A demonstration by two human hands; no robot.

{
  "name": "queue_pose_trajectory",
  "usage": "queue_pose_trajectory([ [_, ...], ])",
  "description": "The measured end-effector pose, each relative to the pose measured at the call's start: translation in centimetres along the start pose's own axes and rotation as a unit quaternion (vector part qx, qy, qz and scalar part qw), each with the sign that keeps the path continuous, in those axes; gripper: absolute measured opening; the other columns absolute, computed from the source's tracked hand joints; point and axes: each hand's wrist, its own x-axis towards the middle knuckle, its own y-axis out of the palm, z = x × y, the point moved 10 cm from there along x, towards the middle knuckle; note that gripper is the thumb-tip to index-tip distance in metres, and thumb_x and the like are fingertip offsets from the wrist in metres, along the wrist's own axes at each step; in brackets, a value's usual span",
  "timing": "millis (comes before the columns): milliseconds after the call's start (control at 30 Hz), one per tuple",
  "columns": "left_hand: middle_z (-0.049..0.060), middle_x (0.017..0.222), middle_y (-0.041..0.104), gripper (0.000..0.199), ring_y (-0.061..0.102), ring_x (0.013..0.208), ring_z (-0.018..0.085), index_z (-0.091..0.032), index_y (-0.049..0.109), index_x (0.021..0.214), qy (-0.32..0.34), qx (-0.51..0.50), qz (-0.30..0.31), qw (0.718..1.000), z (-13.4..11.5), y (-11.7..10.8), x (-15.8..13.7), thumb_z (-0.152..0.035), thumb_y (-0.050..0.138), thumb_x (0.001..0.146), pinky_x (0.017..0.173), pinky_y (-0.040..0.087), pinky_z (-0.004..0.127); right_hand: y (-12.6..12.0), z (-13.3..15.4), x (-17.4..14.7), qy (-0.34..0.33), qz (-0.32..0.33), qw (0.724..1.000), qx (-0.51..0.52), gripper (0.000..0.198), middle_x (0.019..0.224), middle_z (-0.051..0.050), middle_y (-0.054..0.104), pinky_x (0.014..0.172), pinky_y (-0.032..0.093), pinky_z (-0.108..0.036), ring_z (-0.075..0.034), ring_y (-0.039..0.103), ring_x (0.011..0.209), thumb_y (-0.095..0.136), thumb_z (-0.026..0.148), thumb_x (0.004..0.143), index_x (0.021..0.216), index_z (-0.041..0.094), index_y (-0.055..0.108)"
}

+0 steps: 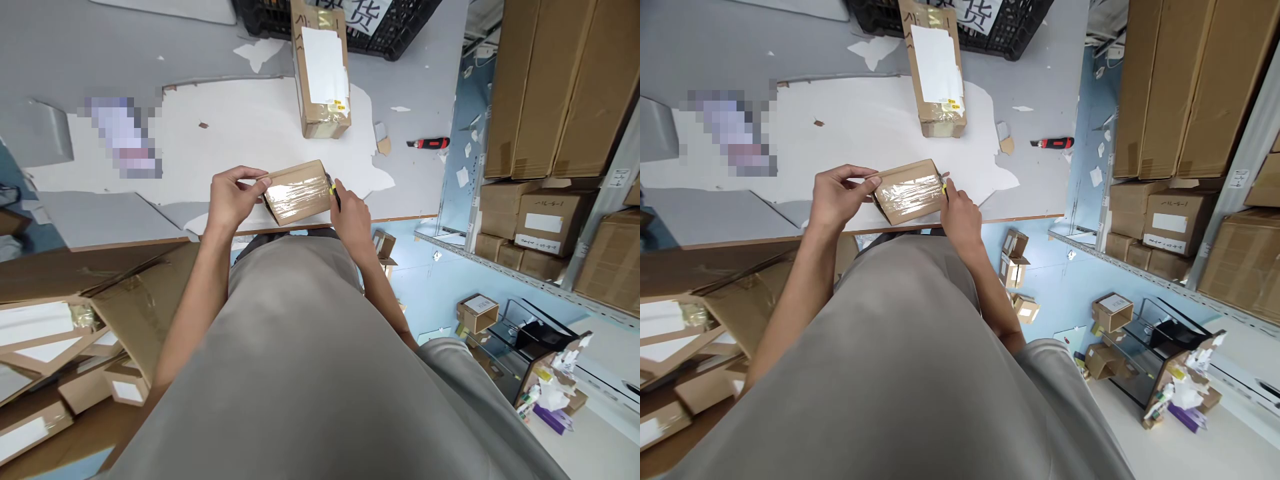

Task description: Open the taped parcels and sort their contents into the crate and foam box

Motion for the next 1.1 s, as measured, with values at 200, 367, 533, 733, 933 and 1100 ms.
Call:
queue_pose_trajectory([
  [200, 0.007, 0.104, 0.086, 0.028, 0.071, 0.074, 0.017, -0.015, 0.085, 0.109, 0.003, 0.047, -0.02, 0.999, 0.3, -0.1, -0.2, -0.038, 0.088, 0.093, 0.07, 0.062, 0.033, 0.7, 1.2, -1.6, 0.044, 0.051, 0.996, -0.058, 0.069, 0.129, -0.023, 0.081, 0.104, 0.065, -0.045, -0.034, 0.082, 0.121, 0.041, 0.023, 0.122, 0.19, 0.017, 0.029],
  [367, 0.006, 0.108, 0.083, 0.024, 0.073, 0.076, 0.02, -0.023, 0.08, 0.105, 0.02, 0.066, -0.042, 0.997, 0.2, -0.2, -0.5, -0.043, 0.087, 0.095, 0.072, 0.064, 0.036, 1.0, 0.5, -3.9, 0.076, 0.103, 0.987, -0.097, 0.069, 0.125, -0.023, 0.084, 0.101, 0.067, -0.04, -0.033, 0.085, 0.121, 0.043, 0.009, 0.119, 0.187, 0.014, 0.037],
  [533, 0.007, 0.109, 0.083, 0.023, 0.07, 0.073, 0.02, -0.022, 0.08, 0.1, 0.024, 0.054, -0.036, 0.998, -0.3, -0.1, -0.4, -0.042, 0.088, 0.09, 0.065, 0.062, 0.035, 0.4, 0.2, -4.5, 0.061, 0.106, 0.988, -0.091, 0.065, 0.126, -0.021, 0.084, 0.1, 0.066, -0.042, -0.032, 0.084, 0.117, 0.039, 0.014, 0.122, 0.187, 0.016, 0.038],
  [733, 0.007, 0.111, 0.085, 0.02, 0.068, 0.076, 0.017, -0.019, 0.081, 0.103, 0.023, 0.047, -0.037, 0.998, -0.7, -0.2, -0.6, -0.036, 0.086, 0.093, 0.063, 0.061, 0.03, -1.0, 1.1, -2.5, 0.02, 0.061, 0.995, -0.073, 0.066, 0.132, -0.021, 0.08, 0.103, 0.064, -0.042, -0.031, 0.08, 0.117, 0.039, 0.021, 0.122, 0.188, 0.017, 0.034],
  [933, 0.006, 0.109, 0.085, 0.016, 0.068, 0.074, 0.016, -0.02, 0.082, 0.103, 0.015, 0.056, -0.052, 0.997, -0.7, -0.3, -0.8, -0.032, 0.085, 0.092, 0.061, 0.058, 0.027, -0.5, 1.9, -0.5, 0.008, 0.062, 0.996, -0.059, 0.065, 0.136, -0.022, 0.079, 0.107, 0.063, -0.044, -0.031, 0.08, 0.12, 0.042, 0.021, 0.123, 0.187, 0.017, 0.034],
  [1100, 0.008, 0.111, 0.087, 0.017, 0.068, 0.074, 0.016, -0.02, 0.084, 0.104, 0.014, 0.06, -0.064, 0.996, -0.6, -0.4, -0.9, -0.032, 0.084, 0.092, 0.063, 0.057, 0.028, 0.0, 1.9, -0.5, 0.01, 0.071, 0.996, -0.043, 0.066, 0.136, -0.024, 0.078, 0.109, 0.063, -0.048, -0.033, 0.082, 0.121, 0.037, 0.018, 0.122, 0.188, 0.013, 0.032],
])
